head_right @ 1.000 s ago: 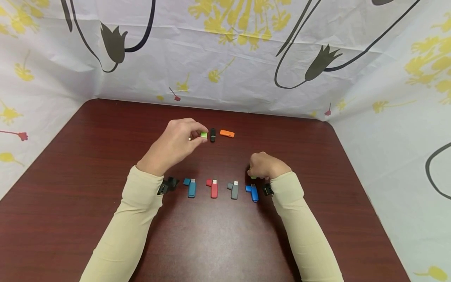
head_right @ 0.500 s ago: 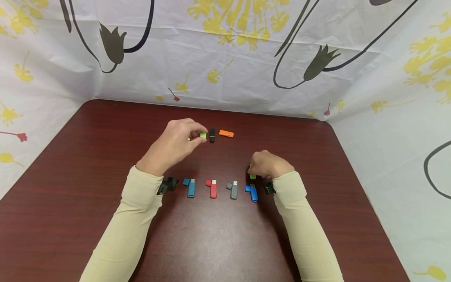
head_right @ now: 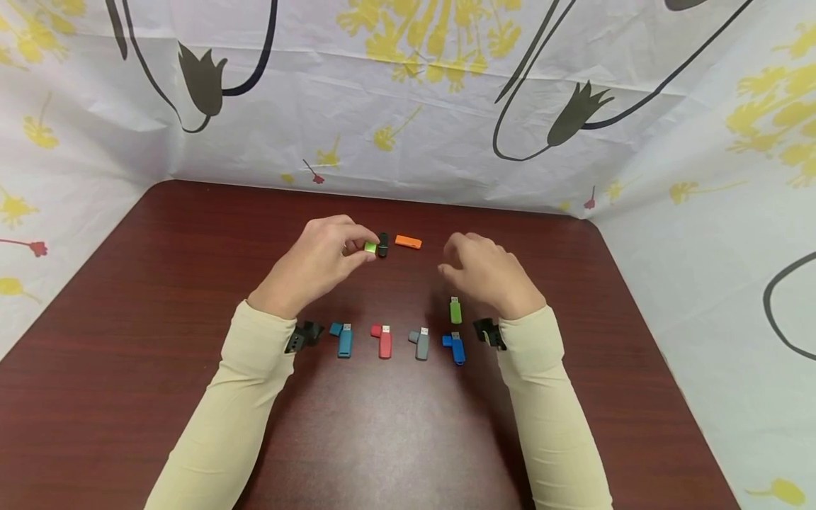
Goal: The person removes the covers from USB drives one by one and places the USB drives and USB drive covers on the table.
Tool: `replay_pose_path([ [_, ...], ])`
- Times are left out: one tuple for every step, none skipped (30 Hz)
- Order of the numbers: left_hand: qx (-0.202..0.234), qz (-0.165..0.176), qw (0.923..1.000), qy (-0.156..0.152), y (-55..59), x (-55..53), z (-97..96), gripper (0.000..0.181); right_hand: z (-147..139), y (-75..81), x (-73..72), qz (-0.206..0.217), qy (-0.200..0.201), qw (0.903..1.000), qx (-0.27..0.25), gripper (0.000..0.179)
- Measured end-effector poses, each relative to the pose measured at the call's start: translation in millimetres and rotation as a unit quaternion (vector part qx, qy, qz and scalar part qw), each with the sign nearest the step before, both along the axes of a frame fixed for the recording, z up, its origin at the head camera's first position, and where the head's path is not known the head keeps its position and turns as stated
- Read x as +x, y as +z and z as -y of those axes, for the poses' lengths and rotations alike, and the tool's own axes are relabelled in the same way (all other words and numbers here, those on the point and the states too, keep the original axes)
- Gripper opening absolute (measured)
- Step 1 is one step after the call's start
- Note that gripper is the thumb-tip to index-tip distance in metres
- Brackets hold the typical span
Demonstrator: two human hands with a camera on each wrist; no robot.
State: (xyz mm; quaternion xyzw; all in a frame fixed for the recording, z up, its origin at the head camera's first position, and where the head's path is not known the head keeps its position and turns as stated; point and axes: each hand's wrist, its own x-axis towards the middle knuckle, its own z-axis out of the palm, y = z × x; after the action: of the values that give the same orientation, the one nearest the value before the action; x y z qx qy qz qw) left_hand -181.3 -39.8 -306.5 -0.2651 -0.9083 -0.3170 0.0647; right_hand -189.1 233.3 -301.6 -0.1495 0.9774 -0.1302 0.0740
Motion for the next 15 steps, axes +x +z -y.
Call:
replay_pose_path([
  [0.000,0.003,1.0000,0.000,0.0,-0.4,-0.5,0.020,2,3.1,0.7,-0.005,-0.003,1.0000,-0.006,0.033],
  [0.001,0.007,1.0000,0.000,0.0,-0.7,-1.1,0.020,3,5.8,1.1,-0.008,-0.007,0.9999,-0.012,0.035],
  [0.001,0.010,1.0000,0.000,0.2,-1.0,-1.7,0.020,5,8.1,1.3,-0.013,-0.008,0.9997,-0.017,0.037],
  [0.000,0.012,0.9999,0.000,0.3,-1.2,-2.3,0.020,7,10.2,1.5,-0.017,-0.009,0.9996,-0.022,0.038],
  [-0.002,0.015,0.9999,0.001,0.4,-1.4,-2.7,0.020,8,12.0,1.7,-0.021,-0.010,0.9994,-0.027,0.038],
  [-0.004,0.018,0.9998,0.002,0.6,-1.6,-3.2,0.020,9,13.7,1.7,-0.025,-0.010,0.9992,-0.031,0.039],
  [-0.004,0.022,0.9998,0.003,0.9,-1.5,-3.7,0.020,11,15.3,1.9,-0.030,-0.012,0.9989,-0.035,0.039],
  [-0.005,0.026,0.9996,0.004,1.1,-1.5,-4.2,0.020,12,16.6,2.0,-0.034,-0.013,0.9985,-0.040,0.039],
  [-0.005,0.031,0.9995,0.005,1.2,-1.5,-4.8,0.021,12,17.9,2.3,-0.039,-0.013,0.9982,-0.044,0.040],
  [-0.006,0.034,0.9994,0.005,1.2,-1.4,-5.4,0.021,13,19.0,2.4,-0.042,-0.014,0.9979,-0.047,0.041],
  [-0.006,0.038,0.9992,0.005,1.3,-1.4,-6.3,0.021,14,20.1,2.5,-0.046,-0.015,0.9976,-0.049,0.042],
  [-0.006,0.042,0.9991,0.004,1.4,-1.2,-7.4,0.021,14,21.0,2.6,-0.049,-0.015,0.9974,-0.052,0.042],
  [-0.008,0.044,0.9990,0.003,1.4,-1.2,-8.7,0.020,15,21.9,2.8,-0.050,-0.016,0.9972,-0.054,0.043],
  [-0.009,0.046,0.9989,0.002,1.2,-1.3,-10.2,0.019,15,22.8,2.9,-0.051,-0.015,0.9971,-0.055,0.044],
  [-0.011,0.047,0.9988,0.000,1.1,-1.4,-11.9,0.018,16,23.7,3.0,-0.051,-0.015,0.9970,-0.056,0.045],
])
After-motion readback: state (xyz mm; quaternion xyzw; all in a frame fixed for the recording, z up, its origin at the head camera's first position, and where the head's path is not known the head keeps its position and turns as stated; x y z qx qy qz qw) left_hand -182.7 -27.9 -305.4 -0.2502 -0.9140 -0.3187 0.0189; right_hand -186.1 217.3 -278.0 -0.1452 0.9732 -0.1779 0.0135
